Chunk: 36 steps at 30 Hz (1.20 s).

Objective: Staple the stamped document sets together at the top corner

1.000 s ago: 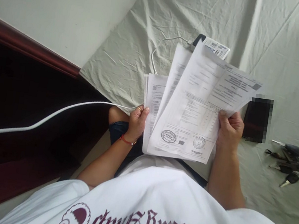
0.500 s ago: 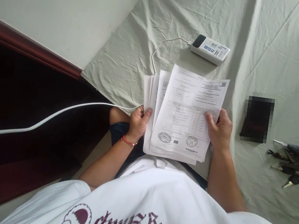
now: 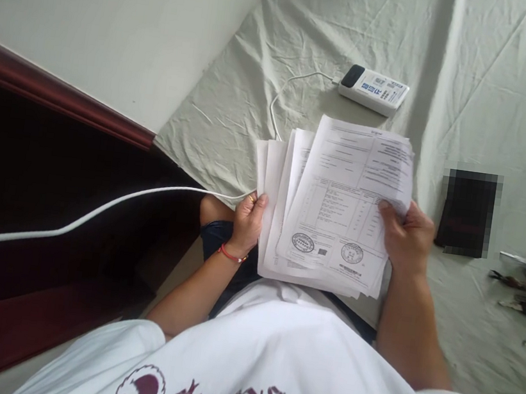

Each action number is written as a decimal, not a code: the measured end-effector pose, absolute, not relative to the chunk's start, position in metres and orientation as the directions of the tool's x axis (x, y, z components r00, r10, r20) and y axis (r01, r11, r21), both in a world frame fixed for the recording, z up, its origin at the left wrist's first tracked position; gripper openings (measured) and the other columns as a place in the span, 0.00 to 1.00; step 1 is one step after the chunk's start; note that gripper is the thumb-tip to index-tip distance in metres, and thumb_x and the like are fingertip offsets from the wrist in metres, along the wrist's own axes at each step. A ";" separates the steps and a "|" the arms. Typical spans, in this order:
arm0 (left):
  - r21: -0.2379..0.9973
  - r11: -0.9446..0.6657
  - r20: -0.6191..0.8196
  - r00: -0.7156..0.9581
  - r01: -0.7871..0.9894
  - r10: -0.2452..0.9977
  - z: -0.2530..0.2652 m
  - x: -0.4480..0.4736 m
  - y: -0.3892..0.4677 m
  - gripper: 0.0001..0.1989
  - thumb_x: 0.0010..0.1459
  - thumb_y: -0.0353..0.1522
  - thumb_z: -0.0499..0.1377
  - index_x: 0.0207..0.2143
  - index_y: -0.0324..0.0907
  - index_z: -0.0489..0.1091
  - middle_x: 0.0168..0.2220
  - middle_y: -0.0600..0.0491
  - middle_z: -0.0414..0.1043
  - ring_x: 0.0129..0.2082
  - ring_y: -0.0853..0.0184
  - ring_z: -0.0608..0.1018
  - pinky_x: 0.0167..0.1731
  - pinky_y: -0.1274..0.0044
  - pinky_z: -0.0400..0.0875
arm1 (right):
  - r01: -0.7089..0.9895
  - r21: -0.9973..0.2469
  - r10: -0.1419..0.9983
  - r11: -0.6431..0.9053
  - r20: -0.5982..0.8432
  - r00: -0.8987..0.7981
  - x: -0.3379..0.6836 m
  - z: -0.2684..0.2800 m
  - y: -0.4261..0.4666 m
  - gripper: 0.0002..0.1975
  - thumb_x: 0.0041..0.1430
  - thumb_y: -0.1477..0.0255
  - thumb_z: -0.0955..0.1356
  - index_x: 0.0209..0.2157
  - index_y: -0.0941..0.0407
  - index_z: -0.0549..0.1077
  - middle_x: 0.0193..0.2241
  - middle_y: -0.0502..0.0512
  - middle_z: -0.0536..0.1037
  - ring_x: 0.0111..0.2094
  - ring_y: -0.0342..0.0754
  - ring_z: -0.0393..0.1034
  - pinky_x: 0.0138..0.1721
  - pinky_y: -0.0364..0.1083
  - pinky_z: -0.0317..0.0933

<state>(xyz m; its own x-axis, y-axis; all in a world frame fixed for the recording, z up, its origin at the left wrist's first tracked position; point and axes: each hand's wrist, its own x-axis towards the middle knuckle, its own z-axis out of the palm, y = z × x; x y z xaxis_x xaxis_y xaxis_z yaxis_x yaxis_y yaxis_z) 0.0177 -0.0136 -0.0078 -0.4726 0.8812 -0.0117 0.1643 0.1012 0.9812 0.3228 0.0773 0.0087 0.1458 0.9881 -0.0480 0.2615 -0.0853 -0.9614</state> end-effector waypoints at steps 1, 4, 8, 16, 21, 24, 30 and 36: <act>0.982 0.099 -0.009 -0.478 0.164 0.878 -0.008 0.018 -0.014 0.29 0.68 0.57 0.60 0.27 0.45 0.61 0.24 0.59 0.55 0.27 0.69 0.60 0.33 0.74 0.60 | 0.203 -0.976 0.984 -0.074 -0.039 0.171 0.323 0.010 0.078 0.15 0.56 0.63 0.79 0.44 0.53 0.88 0.41 0.53 0.88 0.37 0.48 0.80 0.41 0.47 0.73; 0.982 0.093 -0.003 -0.482 0.163 0.876 -0.008 0.018 -0.014 0.30 0.68 0.57 0.60 0.26 0.45 0.59 0.24 0.59 0.53 0.27 0.70 0.58 0.32 0.74 0.57 | 0.060 -0.997 0.971 -0.057 -0.041 0.237 0.323 0.017 0.080 0.15 0.49 0.64 0.82 0.39 0.53 0.88 0.41 0.54 0.88 0.37 0.49 0.81 0.43 0.49 0.75; 0.984 0.098 -0.016 -0.470 0.150 0.883 -0.010 0.017 -0.015 0.30 0.68 0.57 0.60 0.27 0.44 0.59 0.25 0.59 0.53 0.27 0.70 0.57 0.32 0.74 0.57 | -0.006 -0.999 0.961 -0.053 -0.052 0.270 0.323 0.023 0.080 0.16 0.45 0.62 0.83 0.38 0.52 0.88 0.41 0.55 0.89 0.39 0.51 0.82 0.46 0.52 0.76; 0.991 0.104 -0.049 -0.486 0.087 0.872 -0.012 0.016 -0.014 0.28 0.66 0.56 0.63 0.27 0.44 0.65 0.25 0.58 0.57 0.28 0.68 0.62 0.34 0.75 0.62 | -0.051 -0.995 0.955 -0.082 -0.094 0.281 0.323 0.024 0.081 0.18 0.42 0.62 0.85 0.37 0.51 0.89 0.36 0.54 0.88 0.39 0.51 0.82 0.46 0.51 0.77; 0.992 0.101 -0.049 -0.483 0.081 0.874 -0.014 0.016 -0.014 0.27 0.67 0.55 0.62 0.27 0.44 0.65 0.25 0.59 0.57 0.28 0.68 0.62 0.35 0.75 0.63 | -0.028 -0.995 0.959 -0.097 -0.101 0.266 0.325 0.021 0.082 0.17 0.45 0.62 0.84 0.38 0.51 0.88 0.38 0.54 0.88 0.38 0.50 0.83 0.46 0.51 0.76; 0.990 0.084 -0.021 -0.476 0.113 0.879 -0.014 0.015 -0.014 0.27 0.68 0.54 0.61 0.27 0.44 0.63 0.25 0.59 0.56 0.28 0.69 0.60 0.35 0.75 0.62 | -0.012 -0.995 0.962 -0.098 -0.098 0.255 0.327 0.018 0.082 0.17 0.46 0.63 0.83 0.39 0.51 0.88 0.39 0.55 0.88 0.39 0.51 0.83 0.47 0.52 0.76; 0.994 0.070 -0.025 -0.467 0.078 0.884 -0.013 0.017 -0.012 0.26 0.69 0.52 0.61 0.27 0.44 0.63 0.25 0.58 0.56 0.29 0.68 0.62 0.36 0.75 0.63 | -0.011 -0.998 0.967 -0.063 -0.064 0.247 0.324 0.017 0.085 0.15 0.47 0.65 0.83 0.38 0.52 0.88 0.41 0.55 0.89 0.39 0.50 0.83 0.48 0.52 0.75; 0.998 0.064 -0.048 -0.470 0.019 0.881 -0.008 0.018 -0.012 0.28 0.67 0.53 0.62 0.25 0.45 0.59 0.24 0.59 0.52 0.27 0.69 0.58 0.32 0.75 0.60 | -0.004 -0.997 0.968 -0.082 -0.080 0.236 0.317 0.017 0.082 0.17 0.46 0.62 0.82 0.38 0.54 0.86 0.40 0.55 0.88 0.37 0.50 0.82 0.44 0.50 0.75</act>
<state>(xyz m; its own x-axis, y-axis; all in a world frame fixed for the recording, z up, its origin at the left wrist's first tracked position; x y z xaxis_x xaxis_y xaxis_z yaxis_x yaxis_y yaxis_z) 0.0182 -0.0124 -0.0083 -0.4699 0.8814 -0.0477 0.0187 0.0640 0.9978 0.3169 0.0823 0.0170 0.2361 0.9684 -0.0805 -0.0037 -0.0819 -0.9966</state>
